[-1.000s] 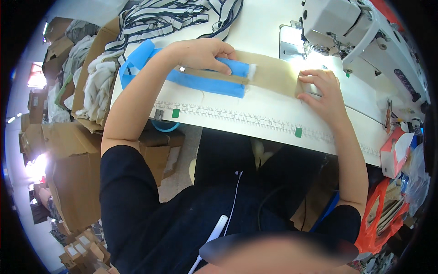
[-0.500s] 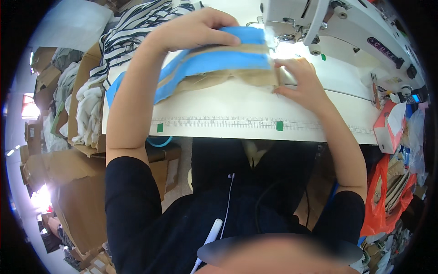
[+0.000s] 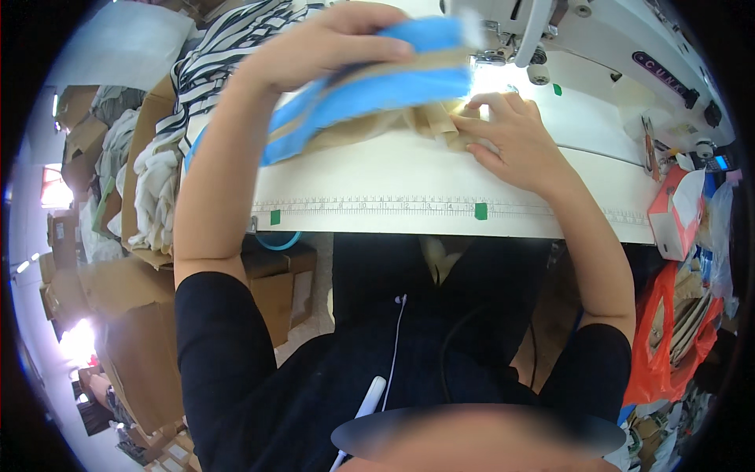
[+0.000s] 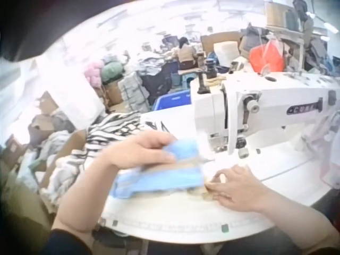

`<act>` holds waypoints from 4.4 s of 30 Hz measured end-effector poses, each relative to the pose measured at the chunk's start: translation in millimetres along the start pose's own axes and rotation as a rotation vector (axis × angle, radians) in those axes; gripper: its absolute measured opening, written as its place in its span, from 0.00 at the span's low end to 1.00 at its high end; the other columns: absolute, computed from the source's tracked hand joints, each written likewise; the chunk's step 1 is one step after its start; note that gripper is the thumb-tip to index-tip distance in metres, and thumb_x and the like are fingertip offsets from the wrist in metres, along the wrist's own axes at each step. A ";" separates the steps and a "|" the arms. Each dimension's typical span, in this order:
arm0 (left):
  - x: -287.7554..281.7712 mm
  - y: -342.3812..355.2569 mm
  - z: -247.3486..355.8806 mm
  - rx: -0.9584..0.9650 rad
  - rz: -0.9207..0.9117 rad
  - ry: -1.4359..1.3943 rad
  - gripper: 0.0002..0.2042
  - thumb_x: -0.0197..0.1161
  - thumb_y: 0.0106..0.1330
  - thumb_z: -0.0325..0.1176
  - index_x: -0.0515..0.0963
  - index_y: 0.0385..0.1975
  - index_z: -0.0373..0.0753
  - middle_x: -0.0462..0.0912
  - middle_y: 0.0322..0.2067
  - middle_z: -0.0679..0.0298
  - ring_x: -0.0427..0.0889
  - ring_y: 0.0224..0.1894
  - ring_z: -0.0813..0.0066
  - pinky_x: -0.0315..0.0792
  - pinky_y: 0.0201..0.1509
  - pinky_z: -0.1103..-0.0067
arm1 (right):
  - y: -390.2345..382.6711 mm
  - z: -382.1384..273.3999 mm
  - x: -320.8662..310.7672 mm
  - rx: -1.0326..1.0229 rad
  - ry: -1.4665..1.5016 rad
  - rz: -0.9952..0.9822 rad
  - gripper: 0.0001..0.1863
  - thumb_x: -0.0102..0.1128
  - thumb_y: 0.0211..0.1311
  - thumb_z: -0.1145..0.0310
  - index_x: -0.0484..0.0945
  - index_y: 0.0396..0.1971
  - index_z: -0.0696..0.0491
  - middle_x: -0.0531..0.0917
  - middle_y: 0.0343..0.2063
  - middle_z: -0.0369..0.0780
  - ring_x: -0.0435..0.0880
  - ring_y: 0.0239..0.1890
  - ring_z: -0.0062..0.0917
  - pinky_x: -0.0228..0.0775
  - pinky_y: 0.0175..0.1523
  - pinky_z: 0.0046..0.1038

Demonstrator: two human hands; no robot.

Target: Using an industrial sewing machine to assemble fabric and padded components for bags or straps.

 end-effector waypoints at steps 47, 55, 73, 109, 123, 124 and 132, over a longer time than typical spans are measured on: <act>63.9 61.5 -32.3 -0.304 -0.379 0.439 0.16 0.65 0.59 0.41 0.82 0.39 0.34 0.85 0.34 0.52 0.83 0.35 0.64 0.74 0.43 0.70 | -10.6 24.1 -5.0 0.018 0.372 0.145 0.21 0.49 0.46 0.85 0.81 0.39 0.49 0.74 0.45 0.39 0.72 0.52 0.30 0.67 0.54 0.27; 63.0 69.3 -45.1 -0.297 -0.414 0.382 0.20 0.66 0.55 0.44 0.83 0.37 0.31 0.85 0.32 0.49 0.83 0.33 0.60 0.74 0.41 0.69 | -9.8 14.3 -1.9 0.014 0.362 0.029 0.23 0.47 0.43 0.88 0.85 0.35 0.51 0.74 0.35 0.37 0.72 0.41 0.29 0.66 0.46 0.27; 59.0 76.1 -40.6 -0.402 -0.517 0.379 0.22 0.65 0.58 0.46 0.82 0.42 0.32 0.86 0.36 0.52 0.83 0.36 0.63 0.74 0.45 0.71 | -9.3 15.0 -0.5 -0.051 0.275 0.016 0.22 0.49 0.46 0.86 0.84 0.37 0.51 0.77 0.32 0.38 0.75 0.38 0.31 0.66 0.49 0.31; 103.7 6.3 -30.0 0.274 0.142 0.523 0.15 0.69 0.55 0.34 0.81 0.43 0.43 0.82 0.48 0.63 0.77 0.56 0.63 0.68 0.61 0.67 | -13.2 -8.4 -16.5 0.018 0.060 -0.060 0.23 0.58 0.44 0.80 0.83 0.43 0.44 0.76 0.54 0.38 0.71 0.58 0.32 0.55 0.64 0.42; 112.0 5.6 -27.7 0.158 0.201 0.424 0.14 0.69 0.53 0.31 0.80 0.41 0.42 0.82 0.47 0.62 0.77 0.55 0.60 0.71 0.59 0.67 | -6.9 10.5 -14.3 -0.136 0.000 -0.074 0.20 0.61 0.49 0.75 0.84 0.44 0.41 0.76 0.53 0.37 0.72 0.56 0.30 0.58 0.64 0.42; 112.4 4.5 -27.5 0.158 0.192 0.424 0.14 0.70 0.53 0.31 0.80 0.41 0.42 0.81 0.48 0.62 0.77 0.56 0.60 0.70 0.59 0.67 | -8.2 9.3 -12.8 -0.139 0.010 -0.077 0.20 0.61 0.49 0.75 0.84 0.44 0.41 0.76 0.53 0.37 0.72 0.56 0.30 0.58 0.64 0.42; 110.9 -1.0 -26.6 0.188 0.137 0.466 0.17 0.69 0.54 0.32 0.78 0.45 0.42 0.78 0.52 0.61 0.74 0.59 0.59 0.67 0.62 0.64 | -10.4 6.2 -10.4 -0.134 0.056 -0.011 0.22 0.58 0.42 0.80 0.83 0.41 0.47 0.75 0.55 0.41 0.71 0.58 0.34 0.56 0.65 0.42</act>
Point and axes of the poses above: each hand's wrist, its own y-axis towards the middle knuckle, its own x-axis out of the palm, z = x × y, the point moved 2 cm from there along y, towards the middle knuckle
